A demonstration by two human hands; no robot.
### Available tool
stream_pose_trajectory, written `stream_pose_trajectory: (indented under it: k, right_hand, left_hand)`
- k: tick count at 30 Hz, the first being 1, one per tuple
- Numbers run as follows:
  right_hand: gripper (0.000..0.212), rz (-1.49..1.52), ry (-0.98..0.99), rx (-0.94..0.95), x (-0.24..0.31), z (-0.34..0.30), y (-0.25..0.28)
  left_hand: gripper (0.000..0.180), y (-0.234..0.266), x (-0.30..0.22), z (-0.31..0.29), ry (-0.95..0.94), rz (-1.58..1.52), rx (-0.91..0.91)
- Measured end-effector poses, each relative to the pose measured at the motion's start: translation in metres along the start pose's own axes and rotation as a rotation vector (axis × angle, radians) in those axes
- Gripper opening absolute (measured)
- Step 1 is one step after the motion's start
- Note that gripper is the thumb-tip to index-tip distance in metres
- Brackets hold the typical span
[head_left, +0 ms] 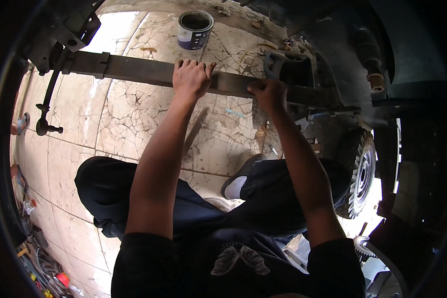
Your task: The person sits under a vehicle and repeatedly scrubs a metal frame section with a small abrasive tool, then briefly uses a hammer to tap the same area. The person continues scrubbing the frame throughout the clip.
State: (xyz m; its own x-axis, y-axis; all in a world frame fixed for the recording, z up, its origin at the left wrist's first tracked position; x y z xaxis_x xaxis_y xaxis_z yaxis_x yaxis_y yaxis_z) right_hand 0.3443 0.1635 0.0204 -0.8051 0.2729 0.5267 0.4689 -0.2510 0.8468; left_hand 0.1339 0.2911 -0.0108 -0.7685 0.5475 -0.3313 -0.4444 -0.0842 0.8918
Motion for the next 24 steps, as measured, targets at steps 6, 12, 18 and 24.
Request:
stream_pose_trajectory:
  k: [6,12,18,24]
  right_hand:
    - [0.021,-0.025,-0.093,0.069,0.008,0.039,-0.024]
    - [0.015,-0.147,0.017,0.058,0.000,0.006,0.006]
    - [0.017,-0.184,0.047,0.007,0.009,0.028,-0.009]
    - [0.016,-0.099,-0.112,0.083,0.011,0.038,-0.026]
  left_hand:
    - [0.052,-0.001,-0.005,0.002,0.002,-0.018,-0.026]
    - [0.049,-0.002,0.006,0.000,-0.010,-0.022,-0.054]
    - [0.045,0.004,-0.006,0.000,0.018,0.035,-0.042]
    - [0.046,-0.002,0.000,0.001,0.028,0.006,-0.011]
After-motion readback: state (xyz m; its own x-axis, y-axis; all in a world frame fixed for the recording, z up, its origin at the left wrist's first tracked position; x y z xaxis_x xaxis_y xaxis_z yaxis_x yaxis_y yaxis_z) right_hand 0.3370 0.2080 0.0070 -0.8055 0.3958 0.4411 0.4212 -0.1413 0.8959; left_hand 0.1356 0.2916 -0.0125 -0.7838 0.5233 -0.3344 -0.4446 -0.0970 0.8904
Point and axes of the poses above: each hand's wrist, its own z-axis towards the middle knuckle, its own y-axis out of the back of the hand, x = y × z, the point moved 9 cm from there along z, towards the middle knuckle, and after that the axes turned 3 degrees about x, right-handed, at the moved point
